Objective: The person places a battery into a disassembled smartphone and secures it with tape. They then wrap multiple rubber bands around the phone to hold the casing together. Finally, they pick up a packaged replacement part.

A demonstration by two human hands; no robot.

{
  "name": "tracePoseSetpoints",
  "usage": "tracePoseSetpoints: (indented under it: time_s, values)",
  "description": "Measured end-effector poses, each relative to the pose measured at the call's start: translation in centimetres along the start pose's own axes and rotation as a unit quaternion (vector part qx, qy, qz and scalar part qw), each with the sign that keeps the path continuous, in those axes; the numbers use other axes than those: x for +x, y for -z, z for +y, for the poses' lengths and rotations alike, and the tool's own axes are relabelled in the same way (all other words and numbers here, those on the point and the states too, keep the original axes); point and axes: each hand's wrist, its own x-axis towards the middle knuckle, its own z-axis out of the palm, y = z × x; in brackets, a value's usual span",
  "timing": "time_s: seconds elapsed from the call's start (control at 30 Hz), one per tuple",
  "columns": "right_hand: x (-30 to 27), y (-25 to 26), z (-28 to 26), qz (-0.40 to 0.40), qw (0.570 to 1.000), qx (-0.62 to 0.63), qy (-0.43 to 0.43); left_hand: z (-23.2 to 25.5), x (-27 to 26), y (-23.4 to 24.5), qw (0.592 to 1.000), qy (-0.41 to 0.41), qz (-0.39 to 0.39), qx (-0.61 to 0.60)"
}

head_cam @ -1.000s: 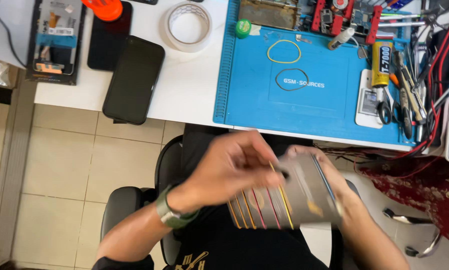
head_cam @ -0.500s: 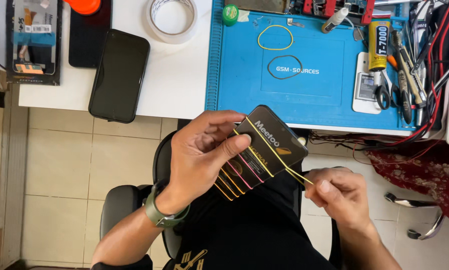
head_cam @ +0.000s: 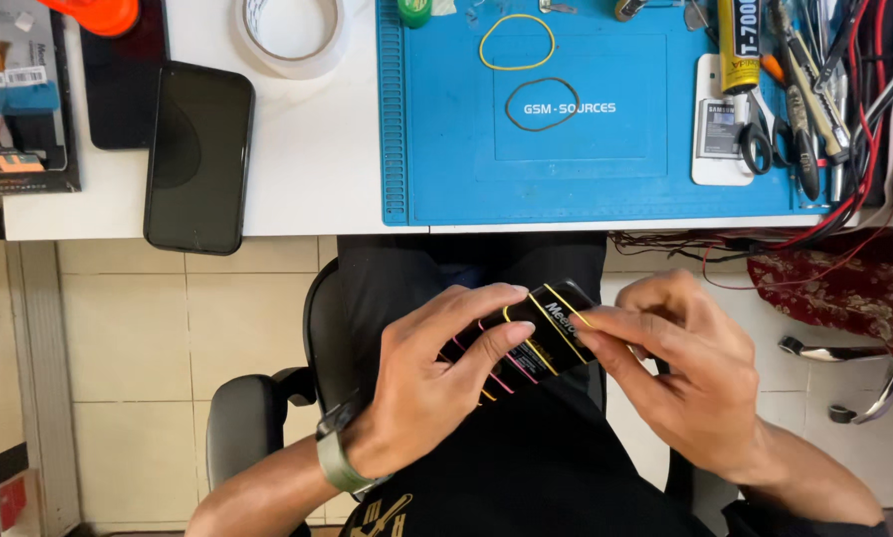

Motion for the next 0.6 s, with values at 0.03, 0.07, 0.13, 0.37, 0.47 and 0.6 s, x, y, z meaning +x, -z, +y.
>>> tracePoseSetpoints:
  time_s: [0.03, 0.07, 0.13, 0.37, 0.47, 0.6]
  values:
    - [-0.3, -0.4, 0.4, 0.0, 1.0, -0.001, 0.001, -0.2, 0.0, -0.4, 1.0, -0.001, 0.0, 0.0]
    - [-0.6, -0.8, 0.7, 0.058, 0.998, -0.029, 0.024, -0.5, 0.0, -0.8, 1.0, -0.01, 0.024, -0.006]
    - [-0.8, -1.6, 1.1, 0.116, 0.991, -0.053, 0.049, -1.0, -0.3, -1.2, 0.999, -0.019, 0.049, -0.009]
    - [-0.9, -2.5, 3.8, 0.154, 0.986, 0.036, 0.055, -1.4, 0.0, -1.1, 0.991, 0.037, 0.096, -0.089]
    - [-1.5, -3.3, 5.6, 0.138, 0.979, 0.146, 0.044, -1.4, 0.2, -0.8, 0.982, 0.065, 0.095, -0.152]
    - [-1.8, -4.1, 6.7, 0.138, 0.964, 0.228, 0.009, -1.4, 0.2, -0.5, 0.979, 0.083, 0.069, -0.173]
